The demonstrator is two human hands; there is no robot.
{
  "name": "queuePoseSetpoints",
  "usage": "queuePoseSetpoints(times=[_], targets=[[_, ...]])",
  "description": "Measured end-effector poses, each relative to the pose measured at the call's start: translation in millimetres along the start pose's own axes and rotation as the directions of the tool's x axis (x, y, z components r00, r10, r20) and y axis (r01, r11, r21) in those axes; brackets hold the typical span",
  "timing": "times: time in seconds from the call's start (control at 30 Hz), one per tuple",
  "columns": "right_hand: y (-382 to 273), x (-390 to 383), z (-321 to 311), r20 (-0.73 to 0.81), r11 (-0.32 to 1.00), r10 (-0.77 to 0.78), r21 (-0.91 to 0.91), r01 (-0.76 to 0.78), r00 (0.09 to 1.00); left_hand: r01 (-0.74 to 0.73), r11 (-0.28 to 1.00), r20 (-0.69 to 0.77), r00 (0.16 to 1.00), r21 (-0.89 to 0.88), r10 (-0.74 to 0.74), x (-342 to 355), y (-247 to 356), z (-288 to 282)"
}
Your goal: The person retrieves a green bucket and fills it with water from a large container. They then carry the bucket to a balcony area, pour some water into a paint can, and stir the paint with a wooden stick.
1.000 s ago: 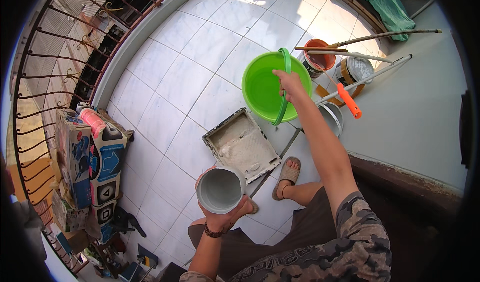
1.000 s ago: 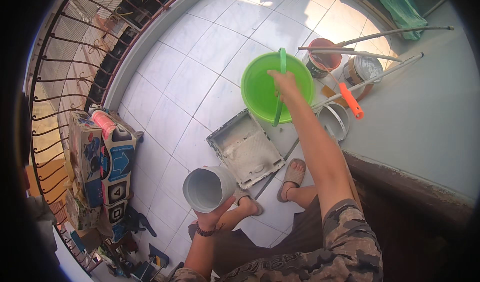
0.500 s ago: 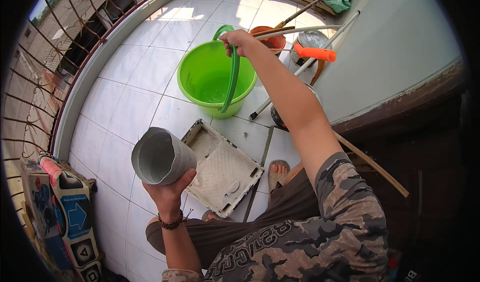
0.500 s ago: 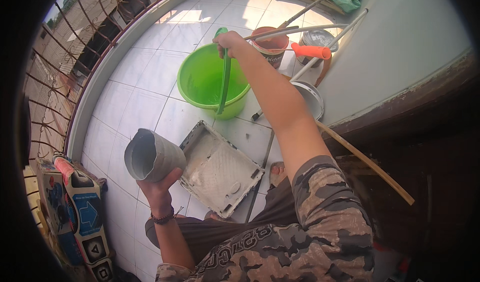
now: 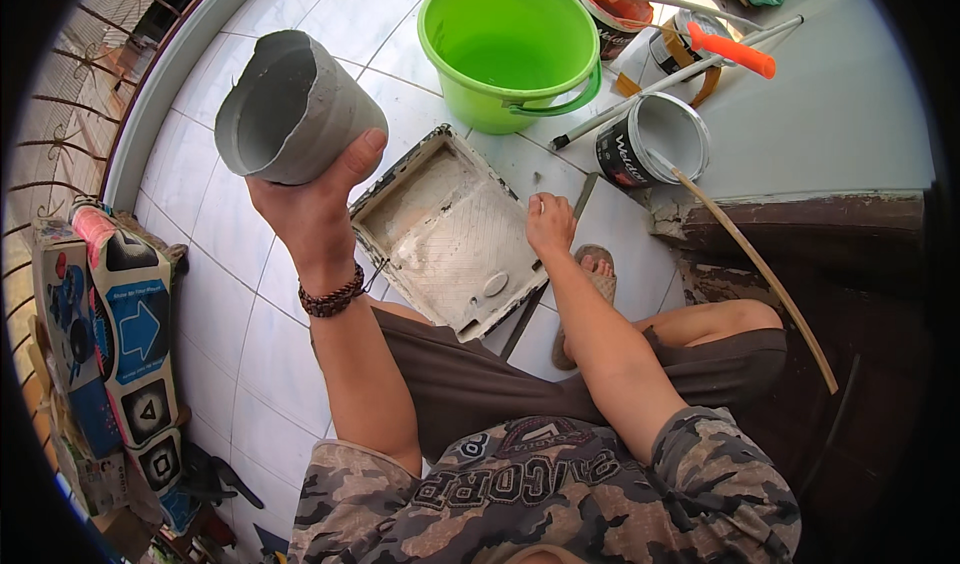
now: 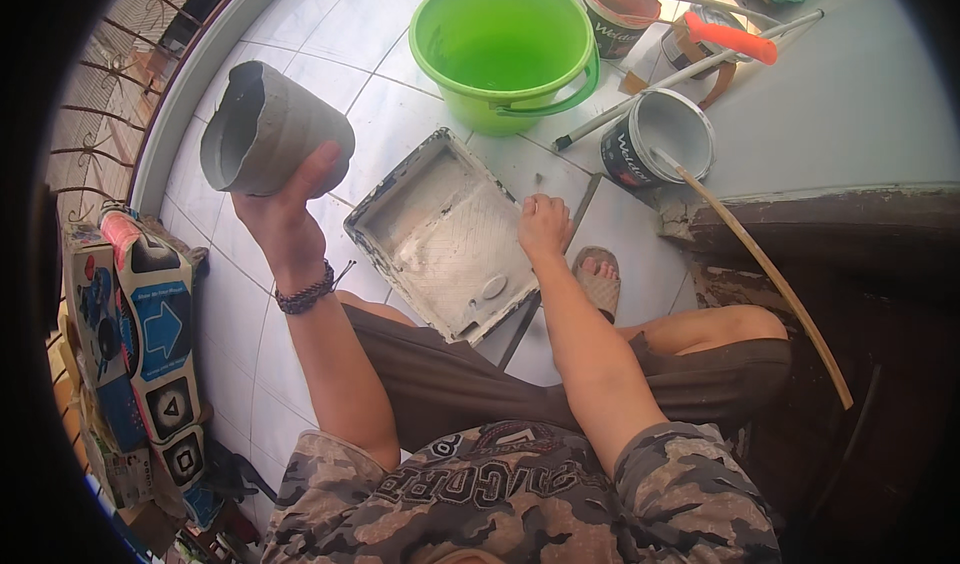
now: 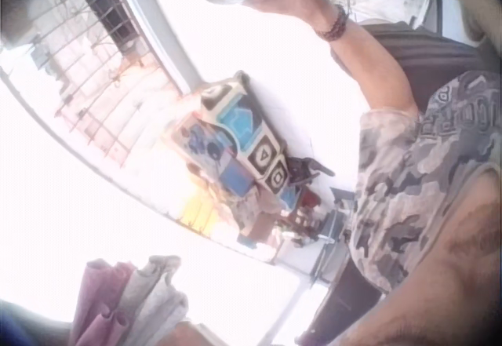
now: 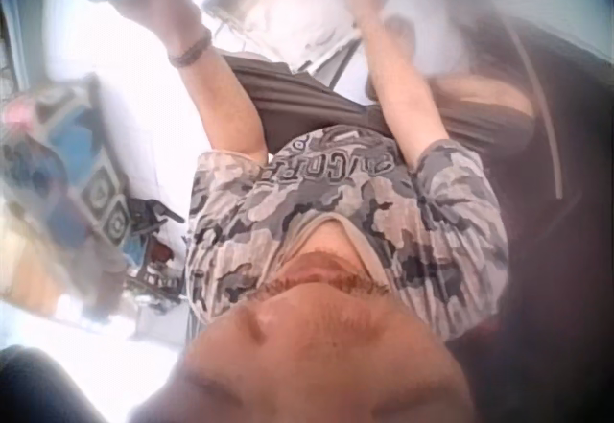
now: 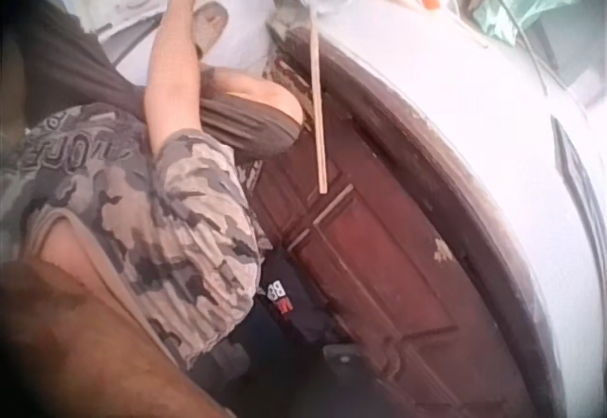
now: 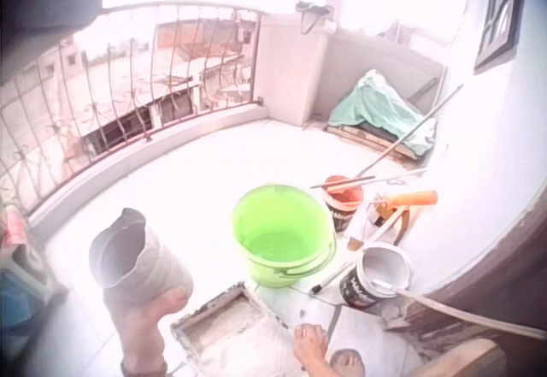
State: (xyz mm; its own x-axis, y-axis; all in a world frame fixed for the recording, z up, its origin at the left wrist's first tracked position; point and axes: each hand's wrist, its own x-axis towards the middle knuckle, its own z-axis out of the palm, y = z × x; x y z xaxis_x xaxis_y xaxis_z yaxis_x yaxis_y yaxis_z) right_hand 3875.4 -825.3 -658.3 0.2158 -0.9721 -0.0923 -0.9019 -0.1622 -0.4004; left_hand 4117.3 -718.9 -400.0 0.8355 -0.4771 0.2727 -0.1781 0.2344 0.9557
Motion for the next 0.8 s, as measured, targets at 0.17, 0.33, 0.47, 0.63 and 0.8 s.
queuePoseSetpoints(times=[0.17,0.33,0.47,0.63,0.8], targets=[[0,-21,18,0.372,0.995,0.024,-0.096,0.013,0.928,0.029,1.000,0.026,0.999,0.010,-0.030,-1,-8,1],[-78,-6,57,0.419,0.977,-0.169,0.192,0.095,0.892,0.014,0.992,0.116,0.993,0.124,-0.028,-13,-6,-6],[-123,2,92,0.515,0.956,-0.259,0.257,0.141,0.817,0.056,0.991,0.098,0.993,0.123,-0.068,-18,-9,-18],[-149,76,4,0.882,0.681,-0.347,0.002,0.732,0.320,0.098,0.985,0.073,0.991,0.140,-0.109,-18,-9,-29],[-123,97,-117,0.957,0.289,-0.181,-0.171,0.942,0.229,0.152,0.985,0.097,0.982,0.075,-0.159,-14,-18,-21]])
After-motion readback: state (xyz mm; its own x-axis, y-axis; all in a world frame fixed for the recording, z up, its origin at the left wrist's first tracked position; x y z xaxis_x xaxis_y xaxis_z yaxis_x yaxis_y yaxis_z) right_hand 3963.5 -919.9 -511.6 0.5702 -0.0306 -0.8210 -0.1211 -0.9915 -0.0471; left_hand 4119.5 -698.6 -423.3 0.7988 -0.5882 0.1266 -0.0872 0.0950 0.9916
